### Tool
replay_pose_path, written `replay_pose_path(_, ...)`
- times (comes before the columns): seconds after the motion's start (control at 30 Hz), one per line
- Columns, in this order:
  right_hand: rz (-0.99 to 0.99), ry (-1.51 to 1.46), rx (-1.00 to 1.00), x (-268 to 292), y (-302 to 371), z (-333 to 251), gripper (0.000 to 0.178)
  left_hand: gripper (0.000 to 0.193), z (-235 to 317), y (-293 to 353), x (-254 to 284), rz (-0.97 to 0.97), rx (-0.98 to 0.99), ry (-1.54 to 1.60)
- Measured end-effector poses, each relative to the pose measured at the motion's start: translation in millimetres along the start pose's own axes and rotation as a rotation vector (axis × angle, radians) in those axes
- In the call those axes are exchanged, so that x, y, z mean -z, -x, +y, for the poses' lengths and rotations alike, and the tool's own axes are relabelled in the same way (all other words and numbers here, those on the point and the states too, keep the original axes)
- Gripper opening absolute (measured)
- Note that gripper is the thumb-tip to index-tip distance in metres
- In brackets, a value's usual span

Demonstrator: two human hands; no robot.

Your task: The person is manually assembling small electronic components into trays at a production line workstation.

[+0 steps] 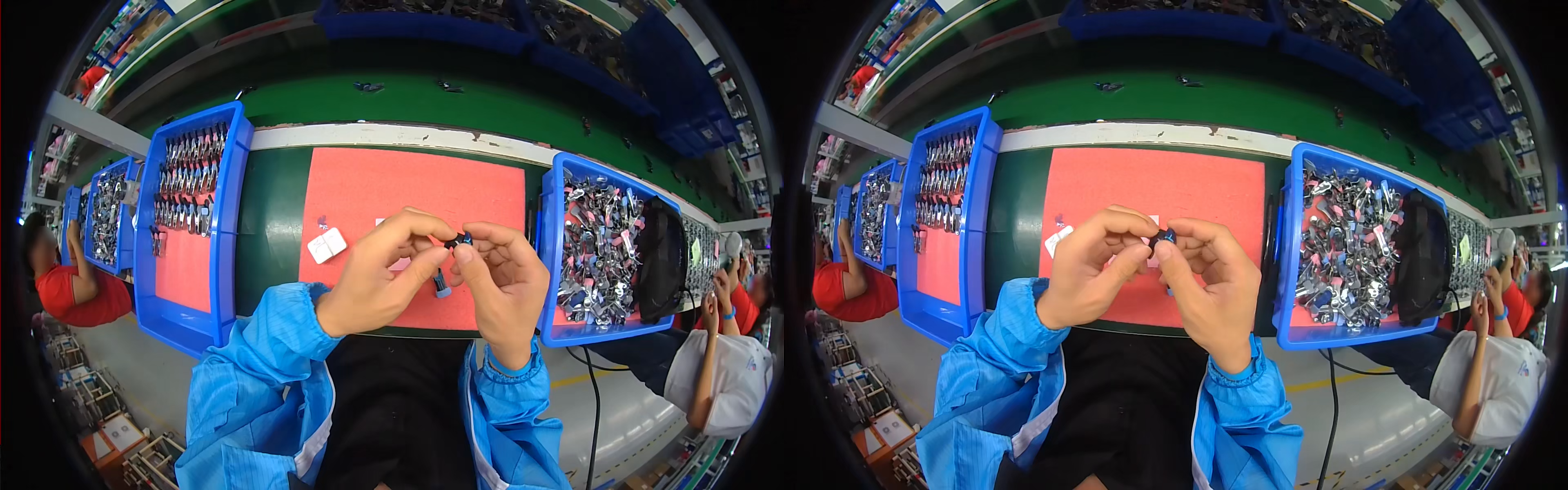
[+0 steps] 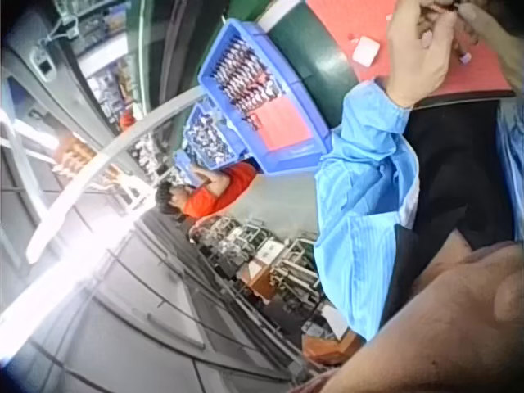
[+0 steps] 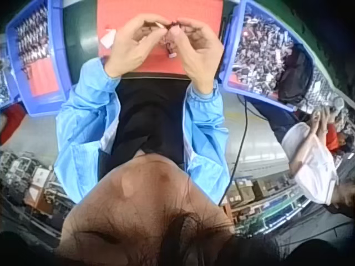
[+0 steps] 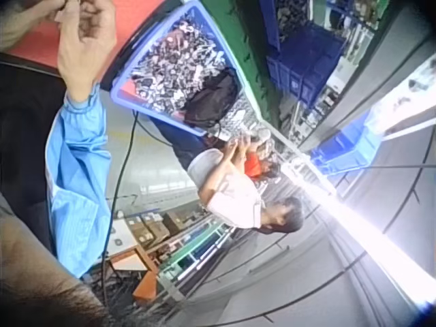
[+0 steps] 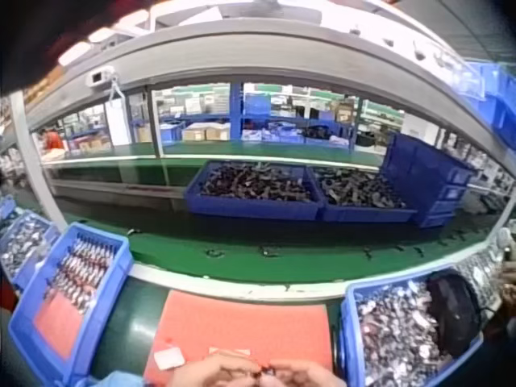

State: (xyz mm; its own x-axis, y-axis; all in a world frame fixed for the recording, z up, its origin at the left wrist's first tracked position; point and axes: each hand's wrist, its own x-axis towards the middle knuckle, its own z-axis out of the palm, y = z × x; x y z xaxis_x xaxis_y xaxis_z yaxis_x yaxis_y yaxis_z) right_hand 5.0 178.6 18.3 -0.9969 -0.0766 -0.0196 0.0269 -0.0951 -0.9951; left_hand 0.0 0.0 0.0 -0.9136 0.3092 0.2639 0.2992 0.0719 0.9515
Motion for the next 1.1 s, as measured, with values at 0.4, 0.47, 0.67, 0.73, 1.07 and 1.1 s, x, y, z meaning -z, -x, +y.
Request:
replay_pose_path(0.4,-0.037,-0.058,0.014,-4,1,3,0.023,0.02,1,-5,5,0.107,0.036,0.003)
replay_pose_path(0.47,-0.031,-0.055,0.011,-5,1,4,0.021,0.021,-3,-4,5,0.117,-0.014,0.003)
replay_pose_path(0.67,-0.048,-0.076,-0.034,-4,2,1,0.019,0.02,-3,-4,5,0.123,-0.047,0.034)
replay_pose_path(0.73,-0.078,-0.112,-0.059,1,1,1,0.019,0.018,0,-5,7,0.1,-0.036,-0.006)
replay_pose_path(1.07,-0.093,-0.094,-0.108,5,3,17,0.019,0.014,-17,3,-3,0.116,0.066,0.075)
replay_pose_path(1.1,-0.091,-0.091,-0.118,5,4,19,0.019,0.013,-19,4,-4,0.124,0.096,0.11)
